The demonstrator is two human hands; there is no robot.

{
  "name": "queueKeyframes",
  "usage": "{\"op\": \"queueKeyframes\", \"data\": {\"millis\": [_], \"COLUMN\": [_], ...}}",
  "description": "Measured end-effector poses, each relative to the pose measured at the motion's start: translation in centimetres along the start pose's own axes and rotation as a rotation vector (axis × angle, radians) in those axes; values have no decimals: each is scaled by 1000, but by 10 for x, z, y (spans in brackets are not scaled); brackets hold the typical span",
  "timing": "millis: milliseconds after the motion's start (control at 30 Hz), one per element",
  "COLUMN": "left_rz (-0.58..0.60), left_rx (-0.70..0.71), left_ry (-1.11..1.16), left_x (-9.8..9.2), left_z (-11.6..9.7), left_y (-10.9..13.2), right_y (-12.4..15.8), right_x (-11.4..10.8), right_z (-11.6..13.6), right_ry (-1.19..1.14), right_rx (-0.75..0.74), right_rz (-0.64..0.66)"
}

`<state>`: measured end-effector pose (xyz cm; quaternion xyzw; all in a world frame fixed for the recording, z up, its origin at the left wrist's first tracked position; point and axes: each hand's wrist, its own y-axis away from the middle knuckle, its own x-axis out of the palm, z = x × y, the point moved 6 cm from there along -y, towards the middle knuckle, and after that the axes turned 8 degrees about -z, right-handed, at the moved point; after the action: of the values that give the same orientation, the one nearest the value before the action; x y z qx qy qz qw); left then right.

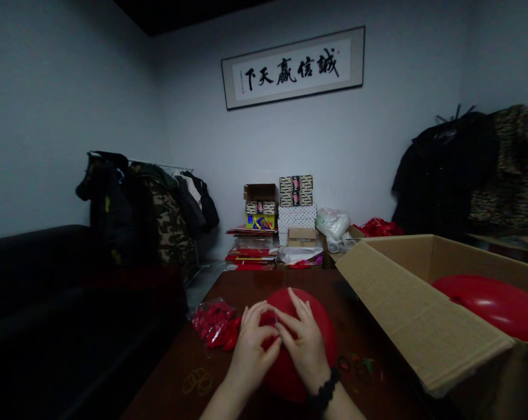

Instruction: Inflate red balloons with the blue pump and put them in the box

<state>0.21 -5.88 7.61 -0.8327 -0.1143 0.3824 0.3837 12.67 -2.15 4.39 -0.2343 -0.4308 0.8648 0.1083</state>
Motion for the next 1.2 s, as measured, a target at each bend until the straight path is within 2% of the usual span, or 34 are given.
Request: {"op": "queueKeyframes", "data": {"millis": [133, 233, 400, 533, 767, 967, 1067, 1200], "left_rz": [-9, 19, 57, 132, 254, 196, 162, 148], "left_rx": [15, 33, 35, 126, 255, 358, 310, 187], "left_ry": [5, 56, 121, 44, -75, -189, -175, -48], "left_x": [-5, -7, -10, -12, -17, -23, -28, -34], "left_z": [2, 4, 7, 3, -6, -18, -13, 5], "left_y": [-4, -9, -12, -12, -14, -18, -19, -13], "right_y": [1, 0, -2, -2, -3, -3, -2, 2], "right_x": [-3, -3, 1, 5, 11, 13, 12, 10], "right_z": [-14, -15, -2, 5, 7, 15, 19, 25], "right_ry": [-165, -281, -280, -215, -179, -73, -89, -182], "right_rx": [212, 272, 171, 129, 85, -21, -57, -94], "right_rz": [12, 86, 254, 304, 262, 191, 153, 149]}}
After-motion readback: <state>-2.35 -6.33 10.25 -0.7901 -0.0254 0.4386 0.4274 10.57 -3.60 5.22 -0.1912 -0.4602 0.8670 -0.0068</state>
